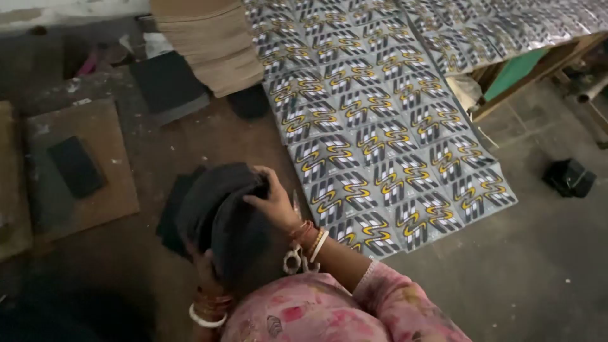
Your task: Inspecting and sorting stacks of black paper book covers on a workbench in a print shop.
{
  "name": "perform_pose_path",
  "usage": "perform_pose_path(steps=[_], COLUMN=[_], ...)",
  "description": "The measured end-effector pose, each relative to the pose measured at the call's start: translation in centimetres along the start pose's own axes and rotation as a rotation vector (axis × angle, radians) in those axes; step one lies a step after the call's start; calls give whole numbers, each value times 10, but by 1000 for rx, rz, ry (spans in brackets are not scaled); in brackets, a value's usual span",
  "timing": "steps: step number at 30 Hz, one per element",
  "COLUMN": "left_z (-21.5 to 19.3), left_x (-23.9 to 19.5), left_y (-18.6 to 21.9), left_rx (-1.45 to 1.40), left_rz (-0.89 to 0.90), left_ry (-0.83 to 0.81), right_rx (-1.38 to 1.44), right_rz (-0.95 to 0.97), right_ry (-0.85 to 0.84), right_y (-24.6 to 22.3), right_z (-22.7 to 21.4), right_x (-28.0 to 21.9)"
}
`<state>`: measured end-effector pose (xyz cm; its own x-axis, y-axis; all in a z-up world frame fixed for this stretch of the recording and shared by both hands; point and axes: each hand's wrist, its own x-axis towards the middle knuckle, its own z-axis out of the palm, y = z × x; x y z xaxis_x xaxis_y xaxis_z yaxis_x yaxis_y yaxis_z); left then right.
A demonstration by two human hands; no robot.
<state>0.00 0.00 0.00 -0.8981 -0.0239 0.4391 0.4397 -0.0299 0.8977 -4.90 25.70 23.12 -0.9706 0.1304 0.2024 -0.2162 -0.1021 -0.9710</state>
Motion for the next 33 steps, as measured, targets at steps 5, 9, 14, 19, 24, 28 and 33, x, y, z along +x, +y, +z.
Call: perform_pose_path(steps=[5,9,14,19,24,28,33], left_z=[-23,-30,5,-33,-94,-51,-62], left_x=[-51,-32,102,93,19,81,55], left_y=[6,91,202,167,31,38,20], left_rx=[284,570,789,803,599,476,581], left_rz=[-115,-200,-351,-563,-883,-1077,-350], left_ry=[-13,-18,-4,19,-1,-35,-349], right_rx=[-321,-417,-289,-143,-248,14,-33], right_rz=[-11,69,7,-93,-112,-131,30], right_ry=[-15,-103,-210,-271,-483,-451,-431], right_y=[-18,-13,5,-5,-30,27,27], right_z=[-5,-14,-5,-10,-52,-47,-27], right_x=[1,-1,6,1,-11,-12,-17])
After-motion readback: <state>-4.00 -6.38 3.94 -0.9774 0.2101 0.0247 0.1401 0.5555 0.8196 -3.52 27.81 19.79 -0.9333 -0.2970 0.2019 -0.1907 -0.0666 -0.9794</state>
